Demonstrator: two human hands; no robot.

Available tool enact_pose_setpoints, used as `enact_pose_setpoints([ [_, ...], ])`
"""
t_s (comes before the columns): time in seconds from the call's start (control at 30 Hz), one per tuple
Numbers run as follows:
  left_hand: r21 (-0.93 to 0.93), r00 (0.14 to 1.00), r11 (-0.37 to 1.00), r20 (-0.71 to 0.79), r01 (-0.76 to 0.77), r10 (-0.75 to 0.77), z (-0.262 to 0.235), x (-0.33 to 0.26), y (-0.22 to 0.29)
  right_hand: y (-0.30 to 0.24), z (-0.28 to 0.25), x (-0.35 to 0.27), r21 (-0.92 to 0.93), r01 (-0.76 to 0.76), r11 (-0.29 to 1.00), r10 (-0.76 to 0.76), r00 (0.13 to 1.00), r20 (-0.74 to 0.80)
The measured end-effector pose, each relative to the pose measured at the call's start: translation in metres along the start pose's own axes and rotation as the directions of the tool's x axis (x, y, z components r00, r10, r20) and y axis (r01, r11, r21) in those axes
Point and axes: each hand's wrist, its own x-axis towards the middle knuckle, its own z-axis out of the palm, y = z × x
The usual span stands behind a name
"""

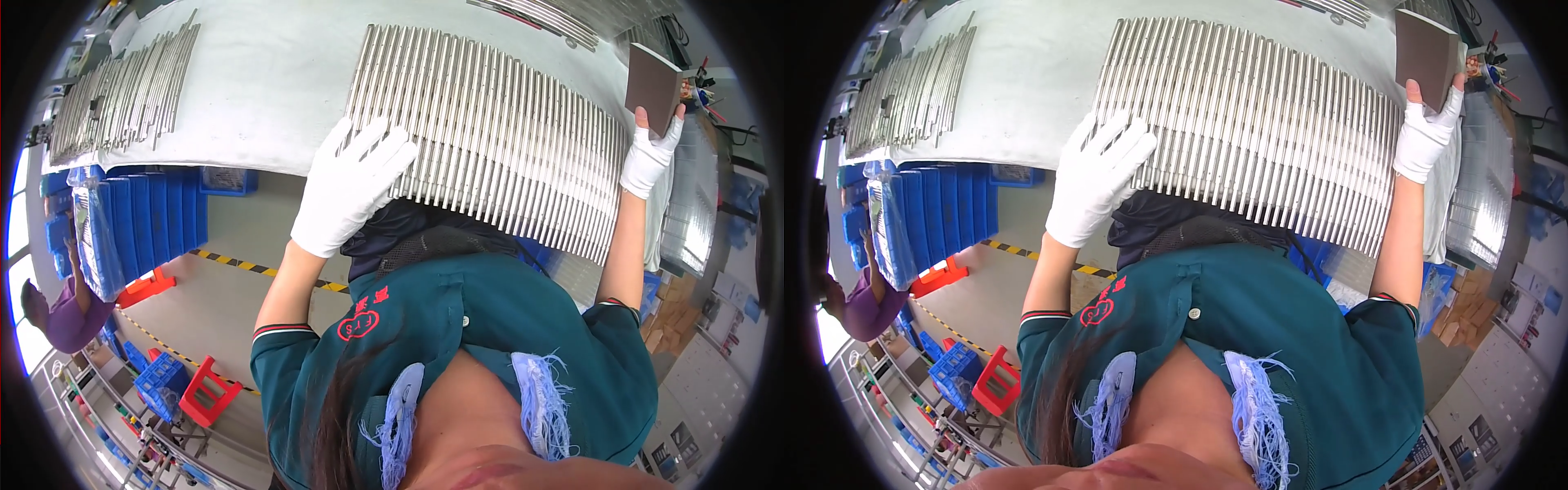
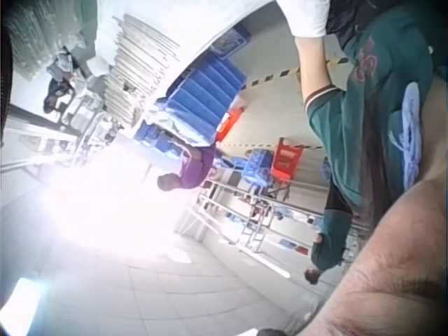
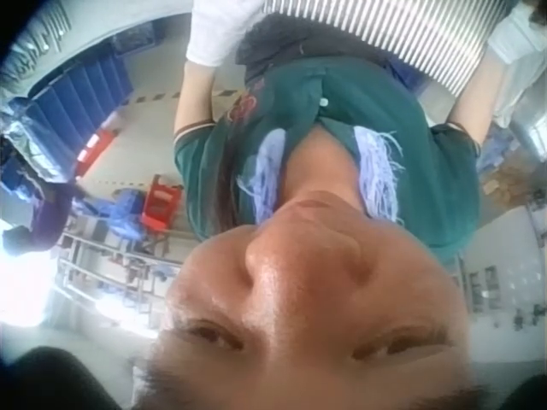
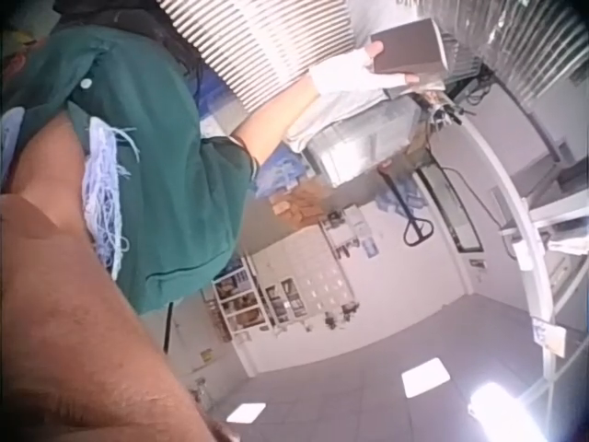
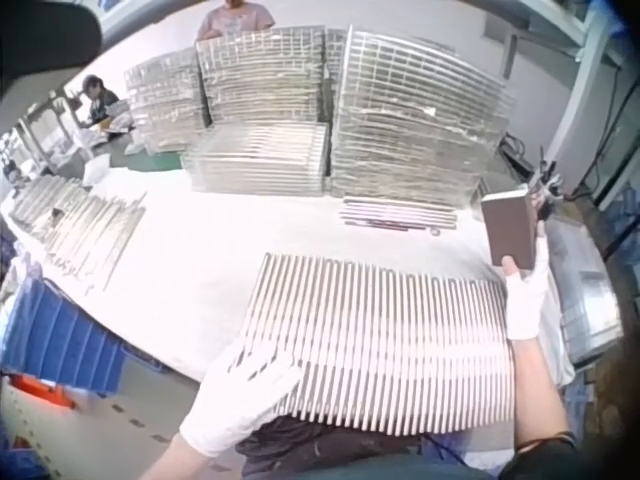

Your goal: Sorting and aligning a large quantity of thin metal rods on a factory workbench.

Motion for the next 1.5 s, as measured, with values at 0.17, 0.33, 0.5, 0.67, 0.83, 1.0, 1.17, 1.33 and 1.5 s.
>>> enact_pose_setpoints([
  [0.17, 0.043, 0.994, 0.995, -0.061, -0.091, 0.093, 0.0, -0.003, -0.006, -0.026, 0.006, -0.001, 0.048, -0.021, 0.999, 0.014, 0.991, 0.137],
  [0.33, -0.104, 0.993, 0.987, -0.027, -0.121, 0.118, -0.014, -0.006, -0.002, -0.075, 0.033, -0.016, 0.1, -0.165, 0.981, 0.069, 0.785, 0.616],
  [0.5, -0.124, 0.99, 0.985, -0.085, -0.121, 0.11, -0.022, -0.001, 0.004, -0.115, 0.087, -0.018, 0.219, -0.013, 0.976, -0.196, 0.4, 0.895],
  [0.67, -0.142, 0.993, 0.985, -0.074, -0.097, 0.088, -0.019, -0.002, 0.004, -0.137, 0.127, -0.023, 0.218, 0.016, 0.976, -0.213, 0.295, 0.931],
  [0.83, -0.109, 0.991, 0.989, -0.099, -0.095, 0.084, -0.022, -0.002, 0.009, -0.123, 0.101, -0.003, 0.181, -0.135, 0.974, -0.143, 0.25, 0.958],
  [1.0, -0.118, 0.988, 0.983, -0.088, -0.14, 0.13, -0.022, 0.002, 0.007, -0.134, 0.131, -0.012, 0.257, 0.017, 0.966, -0.252, 0.27, 0.929],
  [1.17, -0.115, 0.993, 0.987, -0.055, -0.113, 0.108, -0.025, 0.001, 0.008, -0.095, 0.081, 0.022, 0.193, 0.015, 0.981, -0.19, 0.275, 0.942],
  [1.33, -0.103, 0.999, 0.994, 0.007, -0.047, 0.048, -0.02, -0.008, 0.007, -0.063, 0.05, 0.024, 0.127, -0.086, 0.988, -0.015, 0.768, 0.64],
  [1.5, -0.114, 0.999, 0.994, 0.036, -0.006, 0.01, -0.018, -0.007, 0.008, -0.016, 0.012, 0.035, -0.053, 0.081, 0.995, -0.073, 0.988, 0.136],
])
